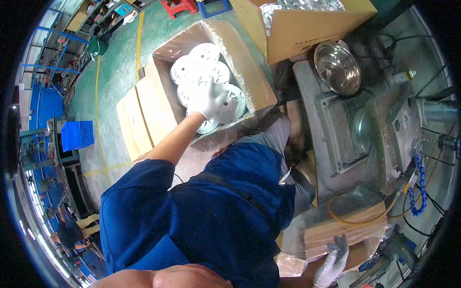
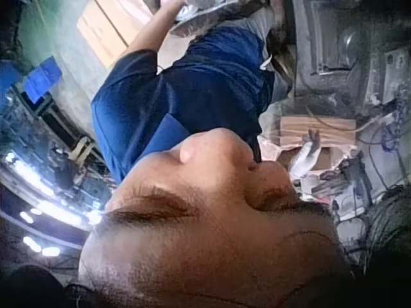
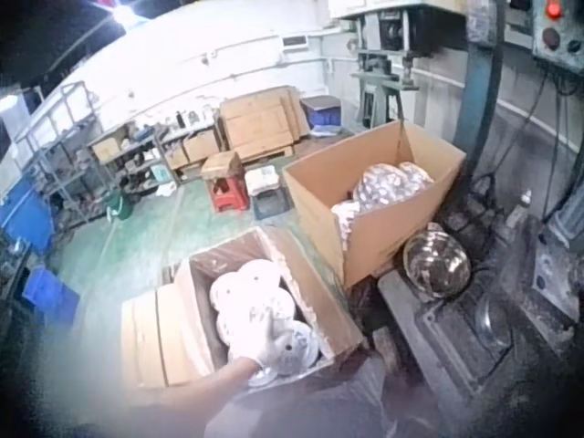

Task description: Placing metal parts into a machine for processing and then sorting them into boxes.

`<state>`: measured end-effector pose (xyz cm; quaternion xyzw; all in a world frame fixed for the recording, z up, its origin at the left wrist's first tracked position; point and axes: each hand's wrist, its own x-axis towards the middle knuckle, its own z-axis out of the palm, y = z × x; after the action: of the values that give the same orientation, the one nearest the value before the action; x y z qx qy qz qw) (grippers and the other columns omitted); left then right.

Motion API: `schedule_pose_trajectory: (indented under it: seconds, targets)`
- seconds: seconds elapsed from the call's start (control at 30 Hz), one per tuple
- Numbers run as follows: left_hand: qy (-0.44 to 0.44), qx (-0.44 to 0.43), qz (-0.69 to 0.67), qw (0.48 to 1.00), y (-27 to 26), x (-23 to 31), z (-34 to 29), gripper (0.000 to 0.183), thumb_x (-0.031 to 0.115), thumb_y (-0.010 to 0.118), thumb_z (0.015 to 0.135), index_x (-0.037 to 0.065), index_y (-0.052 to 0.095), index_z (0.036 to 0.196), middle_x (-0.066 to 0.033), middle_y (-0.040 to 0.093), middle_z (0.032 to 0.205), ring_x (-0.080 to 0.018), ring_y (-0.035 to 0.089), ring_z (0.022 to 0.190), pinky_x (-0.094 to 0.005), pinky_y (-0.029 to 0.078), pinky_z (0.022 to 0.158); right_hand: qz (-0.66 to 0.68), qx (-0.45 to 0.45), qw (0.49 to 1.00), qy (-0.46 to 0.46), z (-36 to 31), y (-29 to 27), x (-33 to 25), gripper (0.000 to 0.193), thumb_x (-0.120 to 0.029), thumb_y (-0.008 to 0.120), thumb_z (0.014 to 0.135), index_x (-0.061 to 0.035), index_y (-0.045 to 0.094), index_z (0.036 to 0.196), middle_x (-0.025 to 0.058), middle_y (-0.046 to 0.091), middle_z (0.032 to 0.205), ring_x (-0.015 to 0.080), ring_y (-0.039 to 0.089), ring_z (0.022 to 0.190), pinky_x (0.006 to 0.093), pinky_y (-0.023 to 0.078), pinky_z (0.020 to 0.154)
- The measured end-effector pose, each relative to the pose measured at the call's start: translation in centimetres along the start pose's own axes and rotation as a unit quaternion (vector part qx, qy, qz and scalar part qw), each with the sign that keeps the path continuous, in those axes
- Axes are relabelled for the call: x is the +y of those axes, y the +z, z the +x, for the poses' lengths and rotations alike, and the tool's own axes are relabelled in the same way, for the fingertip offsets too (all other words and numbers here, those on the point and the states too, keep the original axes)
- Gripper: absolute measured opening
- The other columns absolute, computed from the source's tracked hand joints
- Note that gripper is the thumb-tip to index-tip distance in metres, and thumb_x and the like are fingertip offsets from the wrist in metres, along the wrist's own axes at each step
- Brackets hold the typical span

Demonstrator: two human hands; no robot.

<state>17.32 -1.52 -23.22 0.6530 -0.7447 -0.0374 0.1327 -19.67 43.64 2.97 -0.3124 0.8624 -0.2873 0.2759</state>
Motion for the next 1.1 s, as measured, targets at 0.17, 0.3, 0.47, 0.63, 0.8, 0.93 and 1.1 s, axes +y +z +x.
schedule_pose_trajectory:
  seconds: [0.17,0.3,0.47,0.63,0.8,0.93,1.1]
  targets:
    - [-0.024,-0.055,-0.161,0.985,-1.4,2.4,0.3,0.08,0.044,0.081,0.075,0.004,0.055,0.139,-0.0277,0.054,0.139,-0.0442,0.046,0.134,-0.053,0.034,0.114,0.057,0.005,0.998,-0.003,1.2,1.0,-1.5,0.057,-0.034,0.052,0.106,0.0064,0.047,0.145,0.02,0.061,0.132,0.0266,0.061,0.114,0.0384,0.049,0.098]
    - [-0.081,-0.102,-0.211,0.969,-1.1,1.2,3.0,0.088,0.049,0.086,0.073,0.002,0.053,0.141,-0.0261,0.06,0.133,-0.0368,0.059,0.123,-0.0452,0.048,0.103,0.037,0.0,0.999,-0.009,0.9,1.7,-1.5,0.064,-0.04,0.053,0.105,0.0095,0.046,0.144,0.0203,0.061,0.133,0.0264,0.06,0.114,0.0375,0.048,0.098]
    - [0.037,-0.378,-0.266,0.886,-3.4,-0.7,5.0,0.044,0.035,0.077,0.09,0.005,0.073,0.122,-0.0072,0.076,0.111,-0.0152,0.069,0.096,-0.0314,0.052,0.093,0.059,-0.005,0.998,-0.005,-0.2,1.8,-0.5,0.069,-0.047,0.055,0.103,0.0078,0.047,0.144,0.0192,0.062,0.13,0.0248,0.06,0.113,0.037,0.047,0.099]
    - [0.029,-0.229,-0.392,0.891,-12.2,-1.4,7.0,0.044,0.041,0.076,0.088,0.009,0.076,0.119,-0.0072,0.075,0.115,-0.0165,0.067,0.106,-0.0314,0.049,0.096,0.128,0.04,0.991,-0.005,0.1,3.1,-1.1,0.063,-0.045,0.055,0.103,0.0058,0.053,0.139,0.0175,0.068,0.115,0.0225,0.065,0.1,0.0349,0.054,0.088]
    - [0.218,-0.321,-0.603,0.697,-17.6,11.1,4.5,0.029,0.023,0.077,0.089,0.003,0.075,0.111,-0.0043,0.07,0.103,-0.0145,0.062,0.098,-0.0319,0.049,0.091,0.571,-0.176,0.776,0.201,8.2,12.8,-4.6,0.079,-0.061,0.03,0.107,0.0079,0.052,0.139,0.0221,0.071,0.089,0.0209,0.059,0.059,0.0294,0.047,0.052]
    - [0.643,-0.279,-0.402,0.589,-18.9,21.2,1.3,0.029,0.026,0.077,0.087,0.01,0.075,0.112,-0.0103,0.067,0.111,-0.0291,0.064,0.102,-0.0384,0.05,0.094,0.723,-0.269,0.628,0.104,10.9,15.7,-6.9,0.066,-0.049,0.05,0.102,0.0018,0.047,0.144,0.0235,0.067,0.115,0.0312,0.067,0.087,0.0399,0.056,0.066]
    - [0.343,-0.357,-0.518,0.698,-17.8,23.4,0.2,0.098,0.033,0.077,0.087,0.003,0.019,0.161,-0.0216,0.043,0.152,-0.0356,0.052,0.132,-0.0482,0.044,0.109,0.604,0.137,0.766,-0.172,10.4,12.6,-7.5,0.07,0.003,0.053,0.094,-0.0059,0.028,0.159,0.0167,0.041,0.157,0.0287,0.043,0.142,0.0398,0.038,0.117]
